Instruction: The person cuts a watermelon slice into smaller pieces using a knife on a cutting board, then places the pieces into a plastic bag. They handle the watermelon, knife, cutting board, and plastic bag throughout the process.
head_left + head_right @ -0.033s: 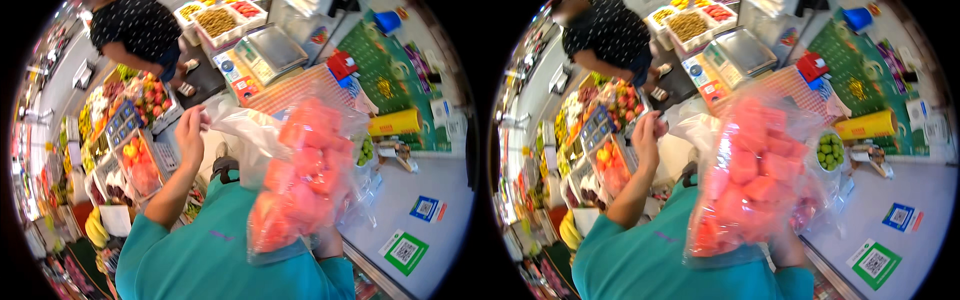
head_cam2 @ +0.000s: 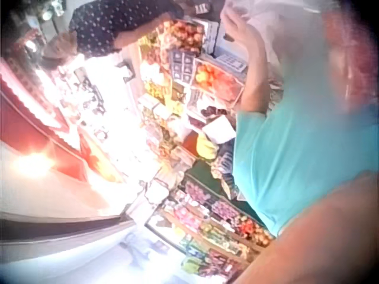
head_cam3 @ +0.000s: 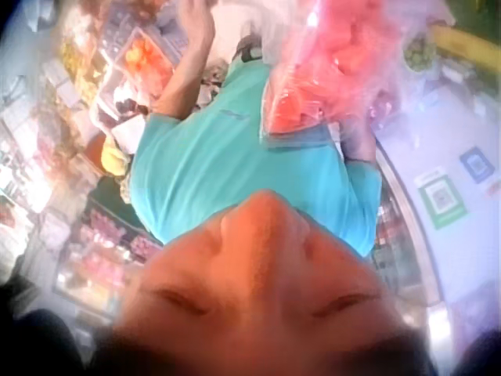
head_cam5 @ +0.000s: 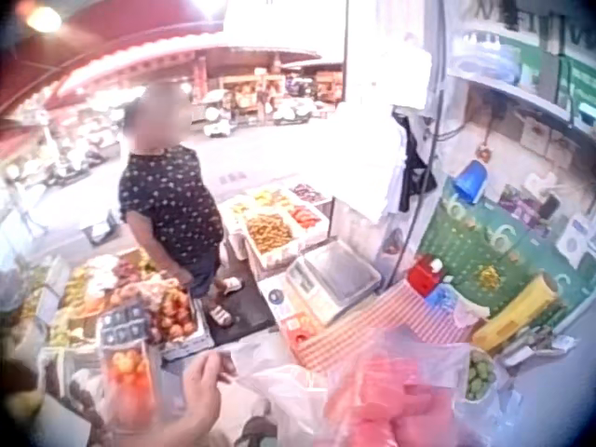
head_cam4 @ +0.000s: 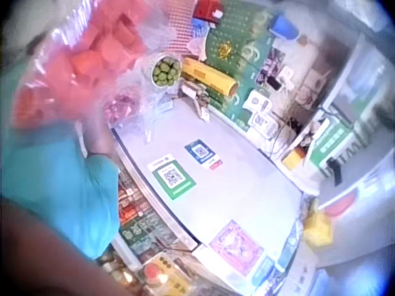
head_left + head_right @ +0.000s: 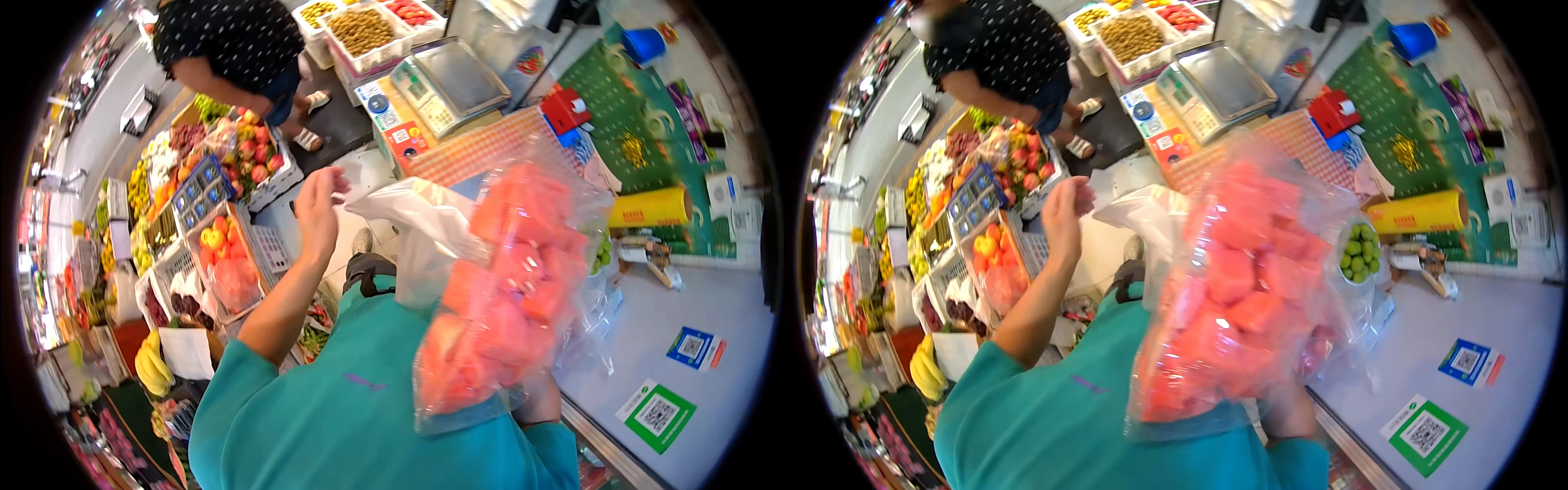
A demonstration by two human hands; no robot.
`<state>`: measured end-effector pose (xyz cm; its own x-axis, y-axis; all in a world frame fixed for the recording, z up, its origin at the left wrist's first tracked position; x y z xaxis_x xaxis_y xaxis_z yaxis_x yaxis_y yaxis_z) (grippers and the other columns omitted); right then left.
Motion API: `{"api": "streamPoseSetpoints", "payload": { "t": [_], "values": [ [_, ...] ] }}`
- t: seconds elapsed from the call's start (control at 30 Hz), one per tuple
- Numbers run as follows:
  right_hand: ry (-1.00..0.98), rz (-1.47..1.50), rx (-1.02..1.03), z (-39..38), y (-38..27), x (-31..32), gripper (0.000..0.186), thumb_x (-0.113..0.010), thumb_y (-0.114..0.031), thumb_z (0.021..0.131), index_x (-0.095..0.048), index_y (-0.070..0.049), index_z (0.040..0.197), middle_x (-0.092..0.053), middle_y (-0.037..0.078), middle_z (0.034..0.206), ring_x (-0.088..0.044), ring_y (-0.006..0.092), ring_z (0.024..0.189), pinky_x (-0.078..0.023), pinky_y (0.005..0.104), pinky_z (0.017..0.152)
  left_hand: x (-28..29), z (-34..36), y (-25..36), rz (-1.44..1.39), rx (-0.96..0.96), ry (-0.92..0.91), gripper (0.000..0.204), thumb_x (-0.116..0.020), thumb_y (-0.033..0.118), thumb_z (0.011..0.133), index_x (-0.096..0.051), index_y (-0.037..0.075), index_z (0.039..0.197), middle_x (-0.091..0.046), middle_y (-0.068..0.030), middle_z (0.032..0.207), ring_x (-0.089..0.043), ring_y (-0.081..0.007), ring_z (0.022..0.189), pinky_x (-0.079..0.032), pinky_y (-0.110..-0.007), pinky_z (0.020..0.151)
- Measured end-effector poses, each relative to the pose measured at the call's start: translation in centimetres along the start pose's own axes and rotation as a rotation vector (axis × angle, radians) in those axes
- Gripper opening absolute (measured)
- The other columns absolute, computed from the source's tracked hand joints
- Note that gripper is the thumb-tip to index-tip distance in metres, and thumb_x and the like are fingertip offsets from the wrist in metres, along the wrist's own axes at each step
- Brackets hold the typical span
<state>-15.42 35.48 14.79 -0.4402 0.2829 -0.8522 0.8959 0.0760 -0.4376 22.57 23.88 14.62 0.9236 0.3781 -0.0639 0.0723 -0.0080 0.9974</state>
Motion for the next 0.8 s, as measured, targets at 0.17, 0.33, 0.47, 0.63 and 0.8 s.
{"api": "streamPoseSetpoints", "payload": {
  "t": [0.17,0.33,0.47,0.63,0.8],
  "values": [
    [0.125,-0.14,0.053,-2.0,-0.1,1.5,0.052,-0.044,-0.048,0.105,-0.048,-0.01,0.14,-0.054,0.012,0.139,-0.054,0.0288,0.127,-0.044,0.0482,0.108,2.7,2.5,-4.3,0.301,-0.121,-0.042,0.043,-0.047,0.034,0.107,-0.069,-0.001,0.096,-0.068,-0.0088,0.097,-0.061,-0.0181,0.088,-0.048,-0.035,0.082],
    [0.198,-0.191,0.066,-3.0,0.4,1.9,0.053,-0.044,-0.049,0.105,-0.047,-0.01,0.141,-0.053,0.011,0.14,-0.054,0.0288,0.128,-0.044,0.0483,0.109,3.0,0.5,-9.8,0.22,0.401,-0.699,0.046,-0.049,0.041,0.105,-0.072,0.001,0.1,-0.071,-0.0109,0.112,-0.063,-0.0202,0.101,-0.048,-0.037,0.091],
    [0.218,-0.195,0.075,-2.8,1.8,1.1,0.053,-0.043,-0.049,0.105,-0.047,-0.01,0.141,-0.053,0.011,0.14,-0.054,0.0288,0.128,-0.044,0.0483,0.109,-4.1,-0.9,-9.9,-0.315,0.317,-0.806,0.045,-0.056,0.036,0.102,-0.064,0.001,0.128,-0.069,-0.0119,0.125,-0.064,-0.0233,0.117,-0.048,-0.041,0.102],
    [0.203,-0.195,0.072,-2.0,3.0,0.2,0.054,-0.043,-0.05,0.105,-0.047,-0.01,0.141,-0.053,0.011,0.14,-0.054,0.0289,0.128,-0.044,0.0484,0.109,-6.1,3.9,-10.3,-0.698,0.628,-0.869,0.049,-0.067,0.028,0.096,-0.057,0.001,0.136,-0.065,-0.0126,0.131,-0.062,-0.0254,0.12,-0.049,-0.044,0.103],
    [0.202,-0.186,0.07,-2.0,3.2,0.6,0.055,-0.042,-0.051,0.104,-0.047,-0.011,0.141,-0.053,0.011,0.14,-0.053,0.0289,0.128,-0.044,0.0485,0.109,0.2,5.9,-5.2,-0.641,0.767,-0.962,0.03,-0.073,0.02,0.092,-0.067,0.003,0.116,-0.071,-0.0102,0.111,-0.069,-0.0203,0.1,-0.055,-0.036,0.087]
  ]
}}
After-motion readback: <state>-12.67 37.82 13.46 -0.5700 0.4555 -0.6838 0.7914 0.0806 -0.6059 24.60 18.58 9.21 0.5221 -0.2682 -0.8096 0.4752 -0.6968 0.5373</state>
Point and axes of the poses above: each hand's wrist, its own z-axis towards the middle knuckle, its own x-axis out of the back of the hand, y = z × x, the point moved 6 cm from there along z, towards the middle knuckle
